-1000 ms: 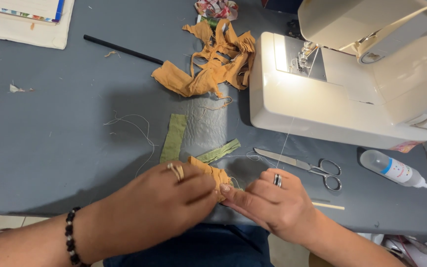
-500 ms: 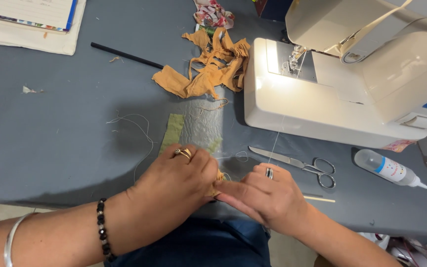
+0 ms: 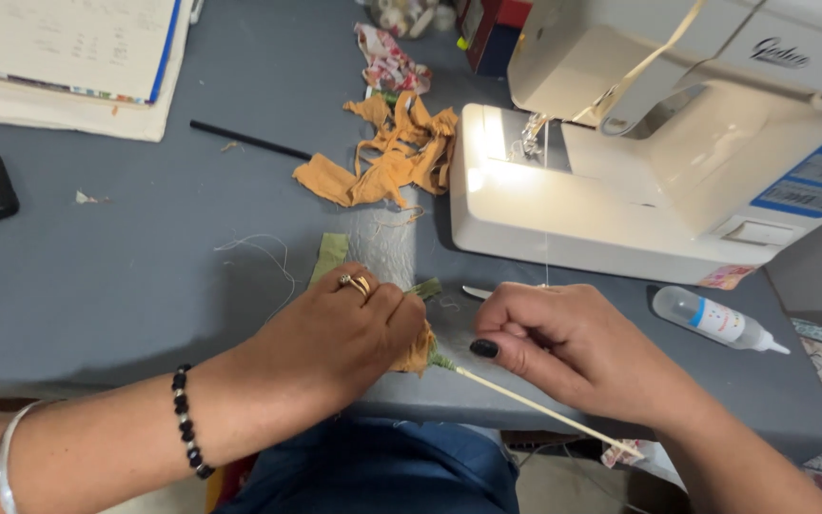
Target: The person is hand-crafting a flower using brown and green fabric scraps, glue, and a wooden stick at a workspace.
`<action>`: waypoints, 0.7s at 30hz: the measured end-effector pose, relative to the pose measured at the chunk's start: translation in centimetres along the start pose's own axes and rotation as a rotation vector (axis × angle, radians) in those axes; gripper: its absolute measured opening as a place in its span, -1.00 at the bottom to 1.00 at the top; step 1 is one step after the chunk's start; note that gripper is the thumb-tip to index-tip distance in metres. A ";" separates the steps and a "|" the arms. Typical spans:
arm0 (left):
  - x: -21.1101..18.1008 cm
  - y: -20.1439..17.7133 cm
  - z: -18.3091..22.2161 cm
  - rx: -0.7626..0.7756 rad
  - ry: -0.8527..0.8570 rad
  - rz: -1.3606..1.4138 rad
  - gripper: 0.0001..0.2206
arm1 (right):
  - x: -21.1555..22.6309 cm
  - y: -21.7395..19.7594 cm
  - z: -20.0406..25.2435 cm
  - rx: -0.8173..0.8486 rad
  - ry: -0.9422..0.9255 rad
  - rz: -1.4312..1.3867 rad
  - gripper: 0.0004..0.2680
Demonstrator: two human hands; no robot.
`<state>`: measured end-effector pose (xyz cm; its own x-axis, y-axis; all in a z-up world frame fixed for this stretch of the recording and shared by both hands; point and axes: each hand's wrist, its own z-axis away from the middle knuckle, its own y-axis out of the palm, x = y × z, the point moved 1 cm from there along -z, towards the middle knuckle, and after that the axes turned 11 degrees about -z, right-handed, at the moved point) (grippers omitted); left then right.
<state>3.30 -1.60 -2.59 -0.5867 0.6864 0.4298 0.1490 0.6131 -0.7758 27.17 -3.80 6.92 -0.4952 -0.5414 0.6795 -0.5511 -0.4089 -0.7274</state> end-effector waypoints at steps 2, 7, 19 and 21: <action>0.0 0.3 -0.5 -0.043 -0.035 -0.018 -0.93 | 0.7 0.6 -0.2 -0.055 0.038 0.066 -0.86; 0.2 0.3 -1.9 0.005 -0.014 -0.098 -0.91 | -1.0 3.0 -0.6 0.032 0.204 0.530 -0.41; 0.9 1.1 -3.5 0.081 -0.012 -0.120 -0.65 | -1.2 0.6 -0.1 0.093 0.121 0.469 -0.82; 1.3 2.2 -3.2 0.061 -0.020 -0.118 -0.67 | 0.3 -0.8 0.0 0.116 -0.011 0.485 -0.82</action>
<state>5.42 1.94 -2.23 -0.6134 0.6027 0.5104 0.0302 0.6637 -0.7474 27.52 -3.65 7.68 -0.6681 -0.6972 0.2597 -0.1803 -0.1870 -0.9657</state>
